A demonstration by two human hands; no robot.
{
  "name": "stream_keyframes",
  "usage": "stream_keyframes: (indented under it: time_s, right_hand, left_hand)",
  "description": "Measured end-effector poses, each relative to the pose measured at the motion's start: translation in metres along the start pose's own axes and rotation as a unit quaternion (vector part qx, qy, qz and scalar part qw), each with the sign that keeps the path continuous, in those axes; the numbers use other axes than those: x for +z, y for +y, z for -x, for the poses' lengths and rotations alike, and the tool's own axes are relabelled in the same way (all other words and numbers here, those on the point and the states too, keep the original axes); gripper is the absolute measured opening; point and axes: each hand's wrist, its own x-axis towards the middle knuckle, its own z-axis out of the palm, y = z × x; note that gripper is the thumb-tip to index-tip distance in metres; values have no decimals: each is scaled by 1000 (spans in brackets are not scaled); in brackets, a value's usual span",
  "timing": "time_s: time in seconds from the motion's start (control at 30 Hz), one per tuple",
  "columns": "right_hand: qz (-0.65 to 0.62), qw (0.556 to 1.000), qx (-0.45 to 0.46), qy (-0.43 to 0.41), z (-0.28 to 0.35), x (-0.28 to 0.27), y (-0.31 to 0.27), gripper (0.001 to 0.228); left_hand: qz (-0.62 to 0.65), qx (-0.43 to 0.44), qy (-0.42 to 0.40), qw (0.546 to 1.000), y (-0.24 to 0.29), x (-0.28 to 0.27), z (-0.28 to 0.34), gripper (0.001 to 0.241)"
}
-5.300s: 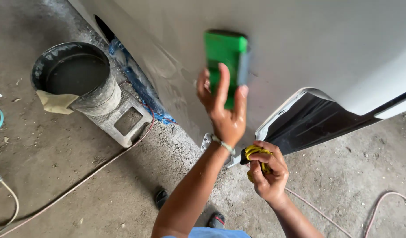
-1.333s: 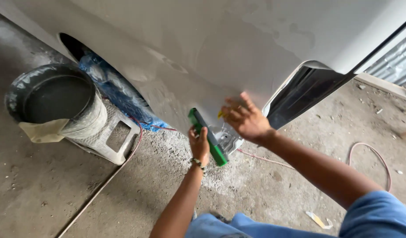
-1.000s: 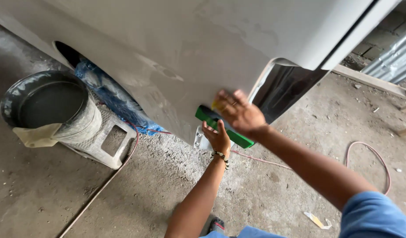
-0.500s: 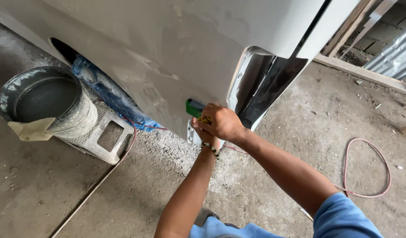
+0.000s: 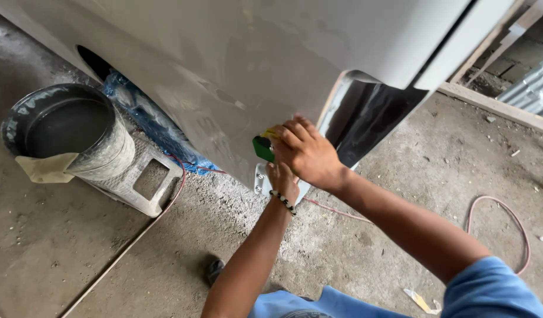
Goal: The person sands a large gray car panel using a green sanding block and a yellow cloth. They repeatedly dip the tools into a bucket of water and wipe the surface to smooth it.
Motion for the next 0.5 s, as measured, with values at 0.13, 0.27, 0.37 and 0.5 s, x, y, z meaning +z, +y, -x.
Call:
stream_keyframes:
  time_s: [0.13,0.27,0.37,0.5]
  right_hand:
    - [182,982,-38,-39,-16,12,7,60]
    - [270,954,-71,-106,-43,52,-2,65]
    - [276,948,-86,-134,-84,106,-10,60]
    - [278,943,-112,-147,-166,152,-19,54]
  left_hand:
    - [-84,-113,217,966,22,16,1,75]
    - [-8,-52,150,987,33,-8,-23,82]
    - [3,-32,128,991,26,-40,-55,86]
    - [-97,10,122,988,44,-60,-77,88]
